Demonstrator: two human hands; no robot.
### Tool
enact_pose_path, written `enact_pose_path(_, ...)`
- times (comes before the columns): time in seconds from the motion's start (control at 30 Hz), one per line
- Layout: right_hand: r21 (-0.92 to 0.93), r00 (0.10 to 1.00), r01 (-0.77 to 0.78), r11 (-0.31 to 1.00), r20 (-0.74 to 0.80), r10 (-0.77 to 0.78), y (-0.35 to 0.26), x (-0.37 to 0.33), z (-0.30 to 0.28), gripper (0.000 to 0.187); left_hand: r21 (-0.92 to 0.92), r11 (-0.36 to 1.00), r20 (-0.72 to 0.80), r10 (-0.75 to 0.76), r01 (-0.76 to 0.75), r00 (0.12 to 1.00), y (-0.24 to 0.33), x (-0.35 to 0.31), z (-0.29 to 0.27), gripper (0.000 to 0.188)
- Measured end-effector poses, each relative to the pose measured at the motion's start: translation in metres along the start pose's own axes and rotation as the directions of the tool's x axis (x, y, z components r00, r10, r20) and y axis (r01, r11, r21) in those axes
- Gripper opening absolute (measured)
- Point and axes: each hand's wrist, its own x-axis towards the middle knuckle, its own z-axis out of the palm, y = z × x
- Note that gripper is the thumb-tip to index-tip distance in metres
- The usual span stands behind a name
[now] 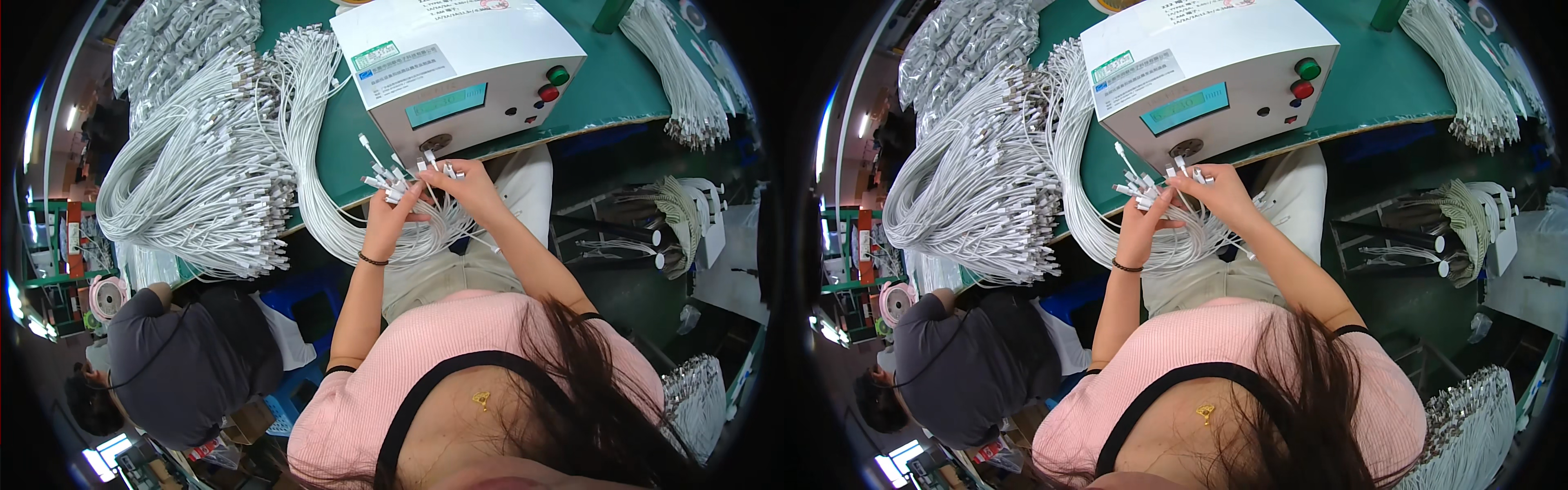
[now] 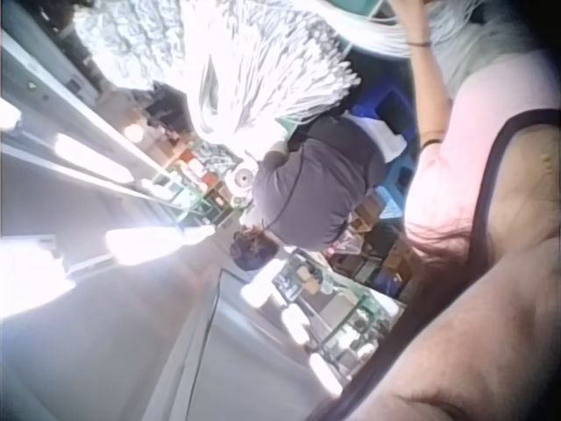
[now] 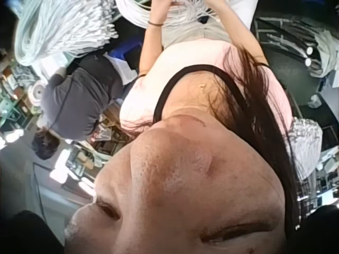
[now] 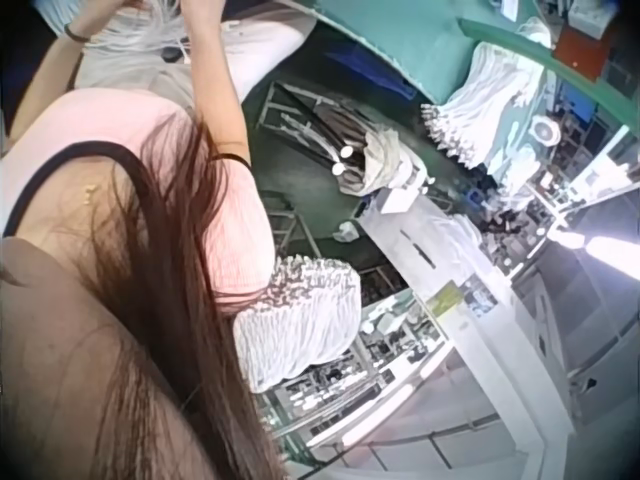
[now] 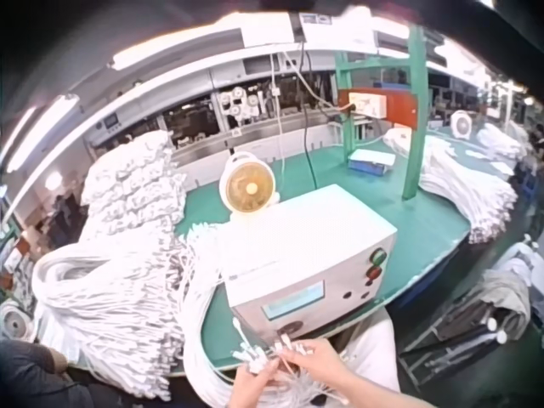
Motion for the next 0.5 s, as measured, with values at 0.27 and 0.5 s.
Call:
enact_pose_path(0.27, 0.005, 0.999, 0.034, 0.999, 0.006, -0.034, -0.003, -0.004, -0.001, 0.024, -0.083, 0.996, 0.011, 0.034, -0.033, 0.999, -0.001, 0.003, -0.007, 0.025)
enact_pose_path(0.5, 0.078, 0.999, -0.031, 0.996, -0.040, 0.034, -0.010, 0.008, 0.000, 0.021, -0.077, 0.995, -0.042, 0.064, -0.067, 0.997, 0.007, 0.005, -0.003, 0.024)
